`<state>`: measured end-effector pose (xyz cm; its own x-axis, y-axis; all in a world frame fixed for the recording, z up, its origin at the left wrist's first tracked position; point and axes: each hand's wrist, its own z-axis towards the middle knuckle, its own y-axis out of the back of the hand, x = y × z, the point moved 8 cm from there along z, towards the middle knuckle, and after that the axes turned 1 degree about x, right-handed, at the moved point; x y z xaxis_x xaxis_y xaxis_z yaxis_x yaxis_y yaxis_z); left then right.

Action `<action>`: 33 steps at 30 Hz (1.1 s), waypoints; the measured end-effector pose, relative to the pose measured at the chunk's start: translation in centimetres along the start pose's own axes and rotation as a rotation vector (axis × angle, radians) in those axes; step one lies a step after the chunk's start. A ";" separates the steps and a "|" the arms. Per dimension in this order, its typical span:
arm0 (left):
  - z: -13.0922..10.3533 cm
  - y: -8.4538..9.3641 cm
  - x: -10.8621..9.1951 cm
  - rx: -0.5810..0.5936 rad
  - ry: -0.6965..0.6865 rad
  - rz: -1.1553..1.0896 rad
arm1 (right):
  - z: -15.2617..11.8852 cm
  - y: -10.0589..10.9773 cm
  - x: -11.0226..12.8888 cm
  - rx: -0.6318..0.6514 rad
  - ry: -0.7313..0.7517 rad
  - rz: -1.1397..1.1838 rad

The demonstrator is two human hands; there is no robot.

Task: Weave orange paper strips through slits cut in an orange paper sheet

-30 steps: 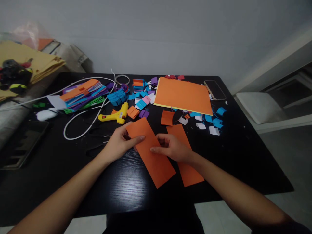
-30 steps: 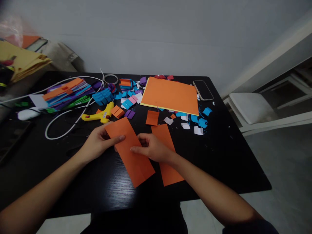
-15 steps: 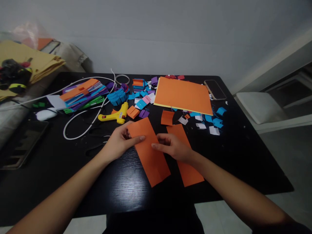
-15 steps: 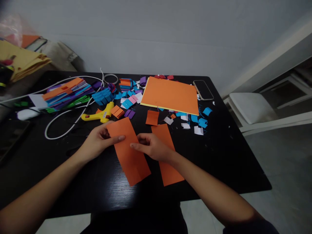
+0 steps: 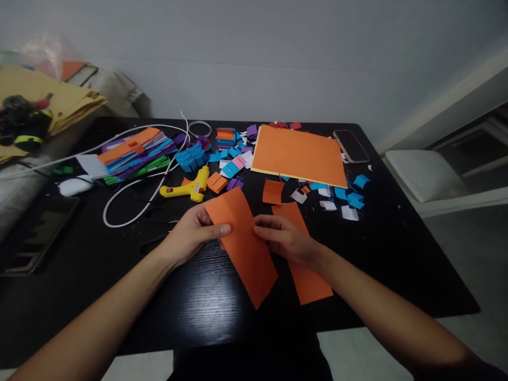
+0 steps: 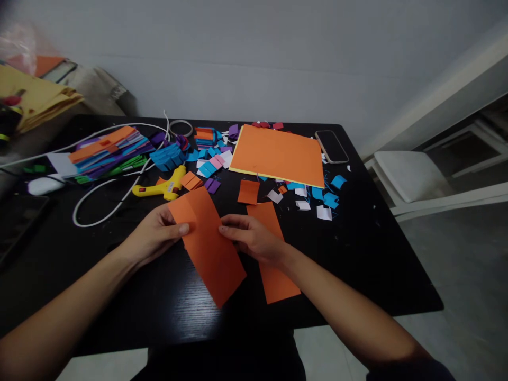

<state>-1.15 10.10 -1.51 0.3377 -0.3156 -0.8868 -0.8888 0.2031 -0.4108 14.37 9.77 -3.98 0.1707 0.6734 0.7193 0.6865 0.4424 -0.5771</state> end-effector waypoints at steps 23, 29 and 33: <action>-0.1 -1.4 -0.6 0.161 -0.048 0.064 | -0.4 -1.0 0.4 0.043 0.054 -0.121; -0.1 -1.5 -0.3 0.140 -0.011 0.091 | -0.2 -0.5 -0.1 0.017 0.005 -0.053; 0.0 -1.3 -0.2 0.106 0.002 0.093 | 0.0 0.0 -0.2 -0.021 0.015 0.017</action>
<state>-0.07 9.86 -0.84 0.2549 -0.2930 -0.9215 -0.8784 0.3282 -0.3474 14.31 9.60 -4.11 0.1930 0.6715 0.7154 0.6982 0.4183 -0.5810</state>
